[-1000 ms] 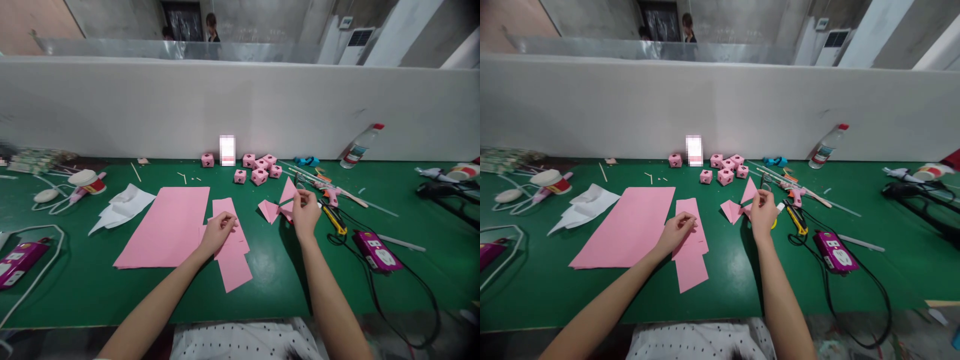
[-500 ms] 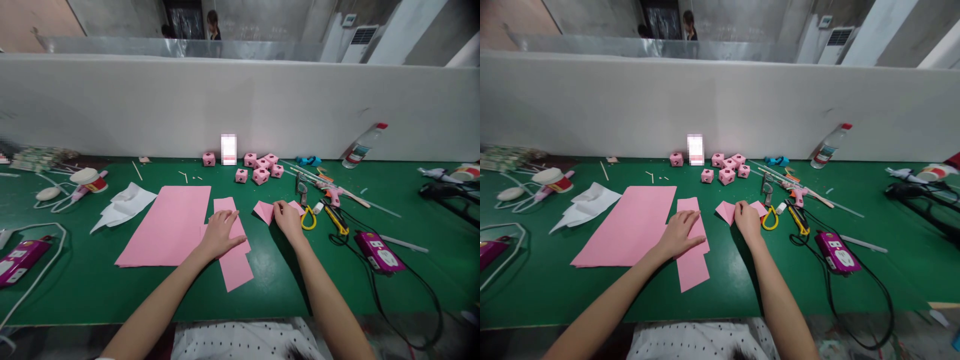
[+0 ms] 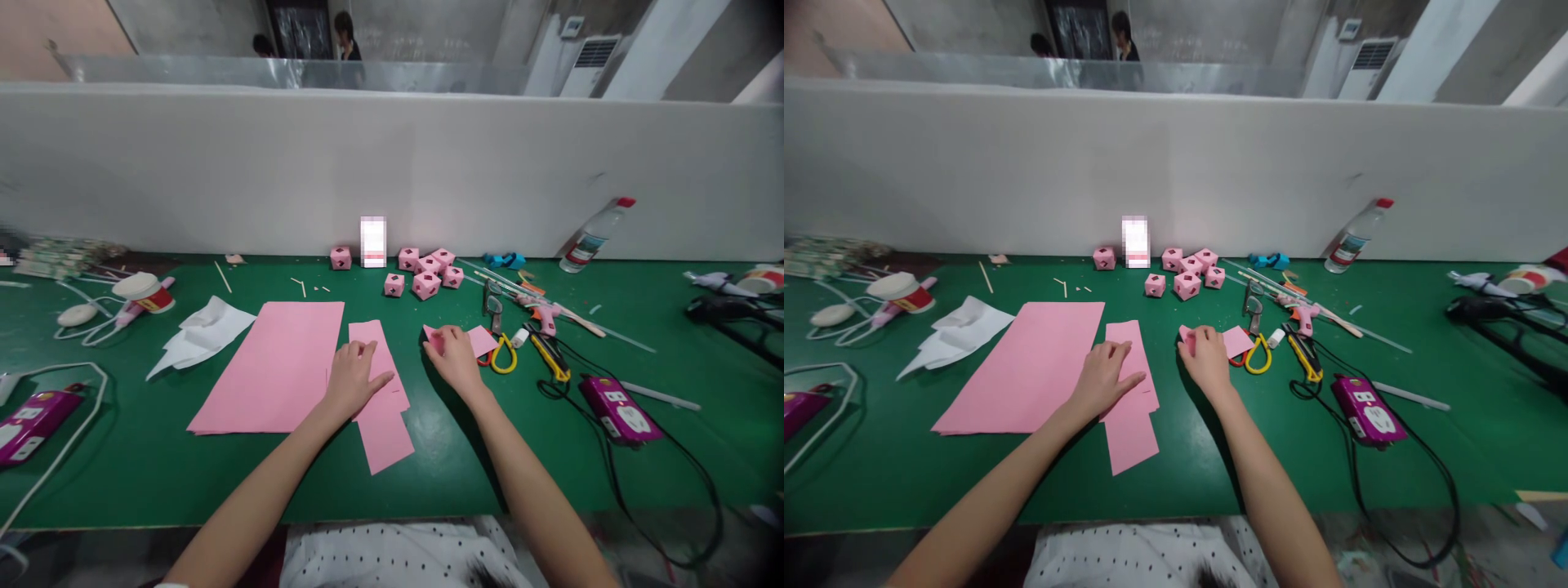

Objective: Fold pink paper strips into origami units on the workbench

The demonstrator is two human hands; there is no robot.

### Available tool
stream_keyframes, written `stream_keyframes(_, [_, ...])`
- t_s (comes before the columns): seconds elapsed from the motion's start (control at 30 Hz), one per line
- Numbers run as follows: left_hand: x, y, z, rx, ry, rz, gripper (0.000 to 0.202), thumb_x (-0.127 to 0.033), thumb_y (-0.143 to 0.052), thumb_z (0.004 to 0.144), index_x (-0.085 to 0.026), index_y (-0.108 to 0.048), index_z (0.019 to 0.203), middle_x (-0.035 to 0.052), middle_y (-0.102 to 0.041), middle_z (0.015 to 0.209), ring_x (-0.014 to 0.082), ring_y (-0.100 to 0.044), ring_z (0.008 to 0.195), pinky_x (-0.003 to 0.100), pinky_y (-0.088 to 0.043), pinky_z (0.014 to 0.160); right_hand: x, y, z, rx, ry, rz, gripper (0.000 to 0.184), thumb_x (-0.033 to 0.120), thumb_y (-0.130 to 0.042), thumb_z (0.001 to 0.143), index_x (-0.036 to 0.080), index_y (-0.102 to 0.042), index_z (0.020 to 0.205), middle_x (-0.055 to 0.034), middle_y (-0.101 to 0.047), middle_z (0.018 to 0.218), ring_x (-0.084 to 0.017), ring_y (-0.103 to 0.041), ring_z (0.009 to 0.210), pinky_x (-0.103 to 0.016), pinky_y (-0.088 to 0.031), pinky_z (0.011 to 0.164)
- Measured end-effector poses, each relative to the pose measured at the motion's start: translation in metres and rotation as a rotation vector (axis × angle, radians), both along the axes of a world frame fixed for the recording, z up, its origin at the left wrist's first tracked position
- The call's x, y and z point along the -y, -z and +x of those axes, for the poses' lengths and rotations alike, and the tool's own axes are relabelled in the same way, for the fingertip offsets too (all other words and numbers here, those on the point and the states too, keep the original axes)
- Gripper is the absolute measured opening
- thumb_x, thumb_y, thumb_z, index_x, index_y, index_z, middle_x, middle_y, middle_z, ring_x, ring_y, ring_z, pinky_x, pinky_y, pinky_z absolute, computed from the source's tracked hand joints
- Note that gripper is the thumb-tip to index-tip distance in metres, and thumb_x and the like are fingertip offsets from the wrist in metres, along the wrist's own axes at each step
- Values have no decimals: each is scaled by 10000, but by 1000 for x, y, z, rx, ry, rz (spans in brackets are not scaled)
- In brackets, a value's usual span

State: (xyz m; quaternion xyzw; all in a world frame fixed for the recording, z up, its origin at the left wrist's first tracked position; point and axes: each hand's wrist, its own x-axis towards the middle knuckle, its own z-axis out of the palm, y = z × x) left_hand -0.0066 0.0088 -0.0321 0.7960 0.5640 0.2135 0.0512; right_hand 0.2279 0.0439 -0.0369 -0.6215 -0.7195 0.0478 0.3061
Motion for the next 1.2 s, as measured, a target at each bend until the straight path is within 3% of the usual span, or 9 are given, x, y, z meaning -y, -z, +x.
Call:
stream_keyframes(0.1, [1, -3, 1, 127, 20, 4, 473, -484, -518, 872, -170, -551, 1224, 127, -565, 1079, 288, -506, 1019, 450, -408, 901, -5, 0, 4, -92, 13, -36, 208, 281, -508, 842, 155, -672, 823, -137, -631, 964, -259, -565, 945, -377, -434, 862])
stream_keyframes(0.23, [2, -12, 8, 509, 66, -104, 331, -394, -481, 912, -193, -595, 1148, 107, -611, 1120, 240, -558, 1055, 408, -442, 935, -6, -5, -1, -349, 15, -150, 173, 321, -584, 763, 171, -670, 765, -64, -648, 778, -207, -578, 720, -340, -455, 716])
stream_keyframes(0.37, [0, -13, 18, 1007, 42, -454, 343, -435, -600, 837, -162, -616, 1044, 96, -682, 978, 207, -656, 891, 362, -527, 826, 5, -9, -24, -792, -195, -253, 254, 379, -657, 715, 178, -672, 870, -36, -680, 818, -177, -589, 690, -300, -468, 658])
stream_keyframes(0.5, [-2, -12, 23, 1350, 21, -722, 374, -456, -674, 776, -114, -612, 912, 58, -679, 769, 147, -667, 679, 289, -560, 690, 20, -13, -47, -847, -316, -315, 274, 345, -698, 699, 187, -658, 919, -30, -678, 851, -158, -576, 659, -278, -464, 607])
stream_keyframes(0.7, [-4, -12, 15, 1393, -90, -723, 356, -425, -752, 703, -116, -581, 747, 23, -643, 640, 120, -641, 563, 217, -529, 542, 29, -17, -54, -795, -381, -180, 304, 292, -667, 754, 218, -638, 1047, -68, -637, 1068, -194, -607, 939, -319, -520, 782])
stream_keyframes(0.8, [-8, -11, 11, 1452, -122, -651, 332, -410, -751, 709, -122, -586, 728, 19, -654, 654, 116, -650, 604, 220, -543, 599, 30, -17, -56, -783, -307, -104, 423, 316, -703, 737, 224, -600, 1137, -88, -600, 1165, -204, -584, 1040, -342, -508, 860])
stream_keyframes(0.9, [-8, -12, 9, 1541, -92, -611, 313, -406, -749, 713, -130, -603, 734, 11, -659, 675, 119, -658, 667, 240, -553, 698, 30, -15, -57, -852, -315, -313, 456, 396, -742, 696, 201, -609, 1086, -77, -660, 1039, -190, -627, 864, -301, -531, 697])
stream_keyframes(1.0, [-6, -13, 9, 1548, -76, -652, 327, -429, -741, 718, -128, -636, 788, 42, -693, 753, 128, -662, 661, 227, -538, 635, 31, -13, -58, -920, -406, -487, 330, 477, -693, 727, 181, -652, 866, -18, -672, 758, -154, -593, 638, -259, -480, 555])
stream_keyframes(1.2, [-3, -14, 10, 1433, -97, -672, 360, -420, -767, 686, -115, -672, 851, 83, -712, 783, 118, -629, 561, 190, -462, 465, 29, -15, -55, -983, -357, -427, 311, 477, -696, 720, 176, -668, 792, -12, -665, 697, -144, -572, 584, -247, -437, 518])
